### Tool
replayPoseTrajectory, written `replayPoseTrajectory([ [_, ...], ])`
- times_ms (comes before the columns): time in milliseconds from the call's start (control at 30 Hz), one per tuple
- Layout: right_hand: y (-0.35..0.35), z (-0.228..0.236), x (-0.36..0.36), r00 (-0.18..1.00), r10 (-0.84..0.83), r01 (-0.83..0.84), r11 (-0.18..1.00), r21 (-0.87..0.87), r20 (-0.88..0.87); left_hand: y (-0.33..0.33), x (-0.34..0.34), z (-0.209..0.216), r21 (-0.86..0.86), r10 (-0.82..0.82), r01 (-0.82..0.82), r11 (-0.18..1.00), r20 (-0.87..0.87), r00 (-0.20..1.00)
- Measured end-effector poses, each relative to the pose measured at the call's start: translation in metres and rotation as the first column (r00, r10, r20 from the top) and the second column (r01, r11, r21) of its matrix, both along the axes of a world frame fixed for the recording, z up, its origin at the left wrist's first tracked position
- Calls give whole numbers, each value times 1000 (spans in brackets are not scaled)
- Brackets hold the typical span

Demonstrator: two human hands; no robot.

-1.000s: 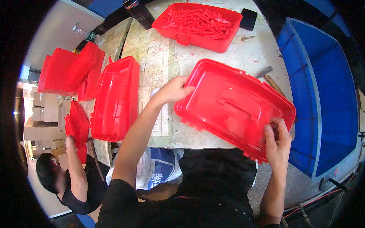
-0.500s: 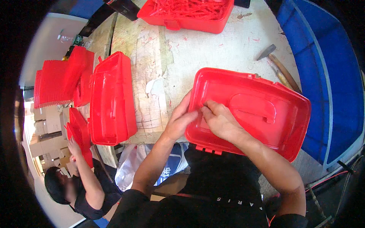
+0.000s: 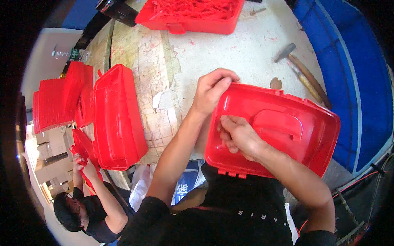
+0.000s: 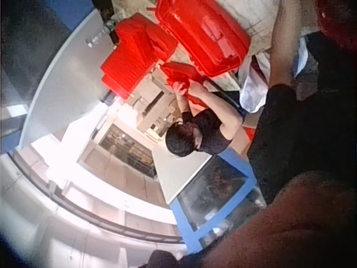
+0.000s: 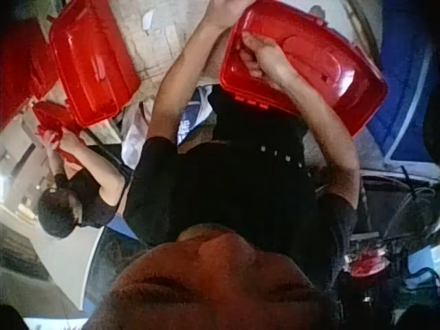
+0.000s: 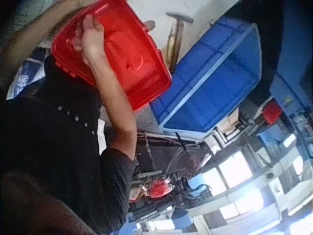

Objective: The person repeatedly assembles red plastic containers by snapping lids onto bases and inserting small red fasteners. They handle multiple containers one at a time, flip them to check fit, and place finished units into a blue bin.

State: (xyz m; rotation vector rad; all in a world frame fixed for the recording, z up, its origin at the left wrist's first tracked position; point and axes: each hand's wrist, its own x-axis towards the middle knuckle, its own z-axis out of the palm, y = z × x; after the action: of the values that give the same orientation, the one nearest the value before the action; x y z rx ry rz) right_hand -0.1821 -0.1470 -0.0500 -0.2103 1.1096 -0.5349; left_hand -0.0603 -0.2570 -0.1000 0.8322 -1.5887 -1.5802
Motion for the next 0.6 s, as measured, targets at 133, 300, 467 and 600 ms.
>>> replayPoseTrajectory([
  [133,27,1,-2,985,64,-90,983,161,159,63,16,0,59,205,-202,978,-34,978],
  [300,58,0,-1,974,24,-90,954,287,224,114,24,-1,94,308,-298,950,-131,942],
  [467,74,0,1,977,131,-172,950,260,167,130,25,-5,34,302,-303,953,-225,926],
  [600,81,2,0,962,254,-268,945,187,95,143,24,-7,48,330,-329,943,-237,914],
])
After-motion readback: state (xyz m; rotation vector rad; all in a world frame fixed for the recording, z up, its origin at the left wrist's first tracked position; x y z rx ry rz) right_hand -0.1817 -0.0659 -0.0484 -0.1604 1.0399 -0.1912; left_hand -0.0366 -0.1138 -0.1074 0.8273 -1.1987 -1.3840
